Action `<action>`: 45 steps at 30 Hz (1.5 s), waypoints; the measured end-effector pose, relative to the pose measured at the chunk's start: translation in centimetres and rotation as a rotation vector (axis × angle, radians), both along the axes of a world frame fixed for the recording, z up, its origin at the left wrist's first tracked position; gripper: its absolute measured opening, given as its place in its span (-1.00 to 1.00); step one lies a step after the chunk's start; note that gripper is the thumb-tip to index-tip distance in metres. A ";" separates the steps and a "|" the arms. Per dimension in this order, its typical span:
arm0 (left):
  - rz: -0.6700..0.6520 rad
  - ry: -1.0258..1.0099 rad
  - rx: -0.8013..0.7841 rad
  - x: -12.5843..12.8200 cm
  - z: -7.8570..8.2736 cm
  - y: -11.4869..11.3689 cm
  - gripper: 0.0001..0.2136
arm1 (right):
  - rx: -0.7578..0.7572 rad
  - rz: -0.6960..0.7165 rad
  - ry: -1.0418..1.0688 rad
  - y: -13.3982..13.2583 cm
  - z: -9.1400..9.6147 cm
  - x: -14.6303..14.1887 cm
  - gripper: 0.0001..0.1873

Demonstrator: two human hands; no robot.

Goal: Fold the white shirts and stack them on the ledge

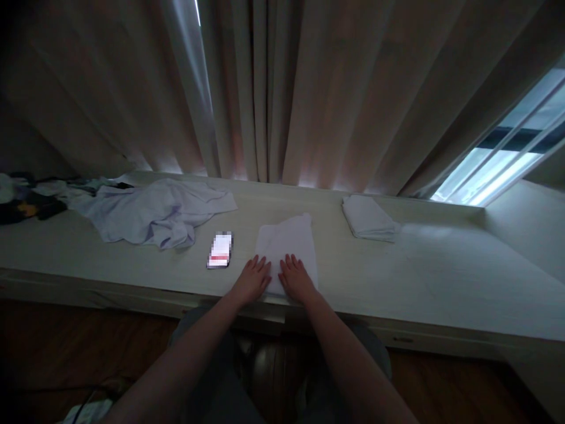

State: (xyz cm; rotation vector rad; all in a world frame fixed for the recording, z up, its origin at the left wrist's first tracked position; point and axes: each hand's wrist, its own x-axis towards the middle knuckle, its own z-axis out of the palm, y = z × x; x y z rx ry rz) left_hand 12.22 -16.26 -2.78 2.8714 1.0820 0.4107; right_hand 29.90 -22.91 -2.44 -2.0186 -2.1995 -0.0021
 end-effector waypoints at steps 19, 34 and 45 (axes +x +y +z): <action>0.004 0.095 0.027 2.7 0.4 1.3 -0.50 | -0.059 -0.067 0.000 0.2 -0.7 5.2 -0.33; 0.004 0.067 -0.015 5.0 -1.4 4.0 -0.48 | 0.005 -0.129 0.077 1.5 -2.5 6.4 -0.33; 0.029 0.095 0.017 4.9 -1.2 3.5 -0.49 | -0.017 -0.078 0.084 1.7 -1.7 6.9 -0.32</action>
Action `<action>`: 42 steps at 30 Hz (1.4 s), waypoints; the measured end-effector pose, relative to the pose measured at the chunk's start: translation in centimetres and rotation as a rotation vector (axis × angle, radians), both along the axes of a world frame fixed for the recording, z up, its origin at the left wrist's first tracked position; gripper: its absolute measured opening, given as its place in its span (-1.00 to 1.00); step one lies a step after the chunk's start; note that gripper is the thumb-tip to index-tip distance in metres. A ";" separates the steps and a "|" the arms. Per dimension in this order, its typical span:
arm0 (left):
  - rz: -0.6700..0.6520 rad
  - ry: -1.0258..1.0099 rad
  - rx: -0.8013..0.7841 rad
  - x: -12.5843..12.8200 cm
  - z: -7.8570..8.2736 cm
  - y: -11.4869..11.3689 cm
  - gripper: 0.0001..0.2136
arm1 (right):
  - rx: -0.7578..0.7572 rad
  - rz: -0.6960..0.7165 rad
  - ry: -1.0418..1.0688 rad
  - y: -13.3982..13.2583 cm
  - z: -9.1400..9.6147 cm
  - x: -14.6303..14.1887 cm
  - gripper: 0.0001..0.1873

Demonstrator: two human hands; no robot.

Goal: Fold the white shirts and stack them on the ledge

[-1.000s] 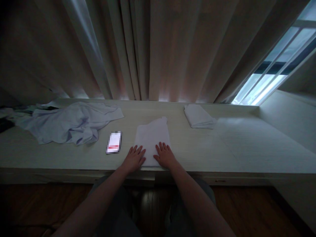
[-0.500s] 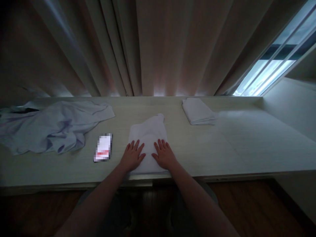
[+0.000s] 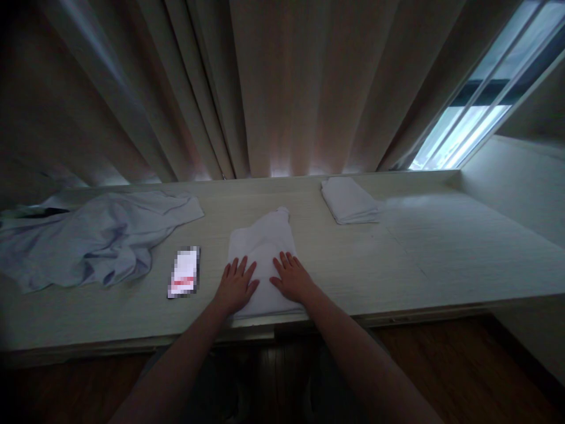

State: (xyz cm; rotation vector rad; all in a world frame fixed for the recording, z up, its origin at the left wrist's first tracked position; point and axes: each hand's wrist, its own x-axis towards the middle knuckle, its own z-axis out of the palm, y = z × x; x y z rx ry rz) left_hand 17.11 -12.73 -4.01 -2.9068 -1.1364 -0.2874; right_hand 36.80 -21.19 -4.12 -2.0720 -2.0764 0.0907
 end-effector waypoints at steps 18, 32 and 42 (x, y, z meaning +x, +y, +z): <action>-0.022 -0.062 -0.068 -0.1 -0.1 0.8 -0.49 | -0.019 0.037 -0.141 14.2 -1.0 5.4 -0.35; -0.016 -0.049 -0.054 -0.2 0.2 0.5 -0.49 | 0.038 0.099 -0.109 12.5 0.9 4.8 -0.33; -0.005 -0.065 -0.038 -0.3 0.2 0.3 -0.49 | -0.056 0.123 -0.040 13.5 -1.0 -0.9 -0.37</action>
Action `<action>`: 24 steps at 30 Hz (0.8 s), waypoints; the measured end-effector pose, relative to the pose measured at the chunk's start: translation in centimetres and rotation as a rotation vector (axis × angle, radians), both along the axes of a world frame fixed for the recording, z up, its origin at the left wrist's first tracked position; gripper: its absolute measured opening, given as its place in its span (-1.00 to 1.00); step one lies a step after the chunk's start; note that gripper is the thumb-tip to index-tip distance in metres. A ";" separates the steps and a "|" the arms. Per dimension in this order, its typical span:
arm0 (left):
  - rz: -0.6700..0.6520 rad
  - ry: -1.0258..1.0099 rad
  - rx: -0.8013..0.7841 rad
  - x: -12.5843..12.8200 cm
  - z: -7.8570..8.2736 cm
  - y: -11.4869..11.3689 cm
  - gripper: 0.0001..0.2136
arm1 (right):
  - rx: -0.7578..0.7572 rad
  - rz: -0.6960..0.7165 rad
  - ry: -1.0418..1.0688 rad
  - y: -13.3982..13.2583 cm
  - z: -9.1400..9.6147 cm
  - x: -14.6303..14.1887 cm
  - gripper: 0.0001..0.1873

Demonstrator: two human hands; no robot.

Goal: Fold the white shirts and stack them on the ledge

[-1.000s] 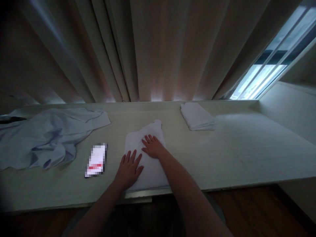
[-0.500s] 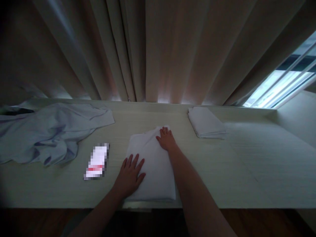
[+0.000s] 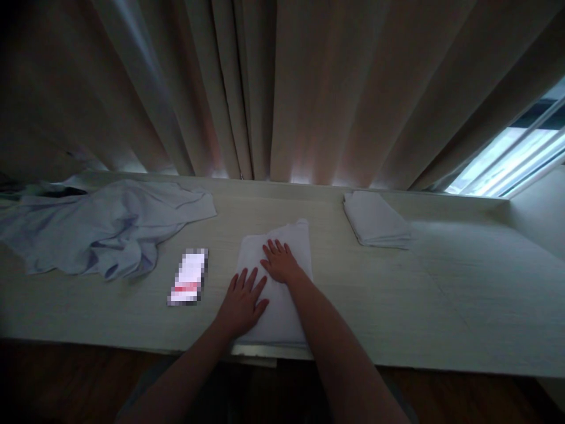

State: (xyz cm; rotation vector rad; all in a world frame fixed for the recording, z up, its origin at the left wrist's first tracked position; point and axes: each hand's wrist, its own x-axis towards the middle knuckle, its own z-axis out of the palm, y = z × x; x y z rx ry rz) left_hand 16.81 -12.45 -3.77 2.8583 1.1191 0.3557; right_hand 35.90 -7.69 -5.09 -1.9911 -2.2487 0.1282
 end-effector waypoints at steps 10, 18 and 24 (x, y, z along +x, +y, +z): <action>0.029 -0.047 0.030 -0.2 -0.4 0.1 -0.50 | -0.019 -0.124 -0.016 0.9 0.7 1.2 -0.34; 0.033 -0.067 0.017 -0.3 -0.7 -0.1 -0.49 | -0.015 0.051 -0.042 -8.9 1.2 5.0 -0.36; 0.011 -0.038 0.003 -0.3 -0.5 -1.3 -0.48 | 0.005 -0.027 0.006 -13.3 -0.3 3.9 -0.36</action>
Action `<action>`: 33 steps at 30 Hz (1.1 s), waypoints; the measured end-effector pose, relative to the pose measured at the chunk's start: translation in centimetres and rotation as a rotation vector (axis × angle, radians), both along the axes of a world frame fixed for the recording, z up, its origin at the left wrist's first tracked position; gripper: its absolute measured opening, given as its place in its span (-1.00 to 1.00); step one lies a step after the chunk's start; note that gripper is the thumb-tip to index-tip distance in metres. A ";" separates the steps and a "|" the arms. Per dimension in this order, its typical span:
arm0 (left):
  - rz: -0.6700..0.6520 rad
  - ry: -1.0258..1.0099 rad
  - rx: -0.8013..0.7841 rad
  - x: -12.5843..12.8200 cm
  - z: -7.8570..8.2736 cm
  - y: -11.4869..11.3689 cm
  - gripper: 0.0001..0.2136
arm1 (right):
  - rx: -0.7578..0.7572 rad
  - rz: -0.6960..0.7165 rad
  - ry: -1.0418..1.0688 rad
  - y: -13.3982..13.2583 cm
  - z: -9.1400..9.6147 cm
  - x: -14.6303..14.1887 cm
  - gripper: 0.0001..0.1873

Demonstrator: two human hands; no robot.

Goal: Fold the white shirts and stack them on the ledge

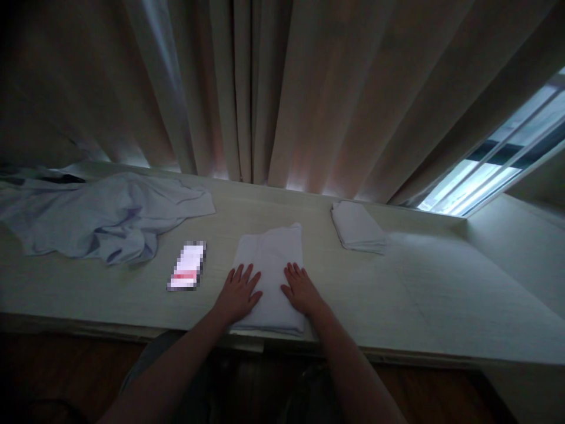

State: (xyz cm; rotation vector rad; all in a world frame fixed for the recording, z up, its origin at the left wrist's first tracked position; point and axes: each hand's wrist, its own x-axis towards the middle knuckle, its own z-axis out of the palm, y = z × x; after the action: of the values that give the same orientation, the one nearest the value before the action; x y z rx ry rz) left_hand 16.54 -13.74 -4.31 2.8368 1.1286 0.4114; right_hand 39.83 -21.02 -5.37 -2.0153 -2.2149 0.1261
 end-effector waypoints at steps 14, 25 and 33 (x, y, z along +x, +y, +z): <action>-0.179 0.163 -0.195 -3.9 1.4 -0.9 -0.60 | 0.069 0.098 -0.030 -6.5 1.0 2.4 -0.58; -0.312 0.371 -0.081 -7.0 3.2 0.1 -0.34 | 0.093 0.169 -0.088 -9.3 1.5 3.1 -0.39; -0.256 0.308 -0.196 -6.6 2.6 0.2 -0.36 | 0.028 0.164 0.013 -8.9 1.8 2.7 -0.43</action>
State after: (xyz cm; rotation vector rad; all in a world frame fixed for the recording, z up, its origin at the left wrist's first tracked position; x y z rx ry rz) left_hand 9.94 -13.53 -1.73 2.8755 0.7718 -0.1492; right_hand 42.52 -29.94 -3.53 -1.8120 -2.3573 0.1243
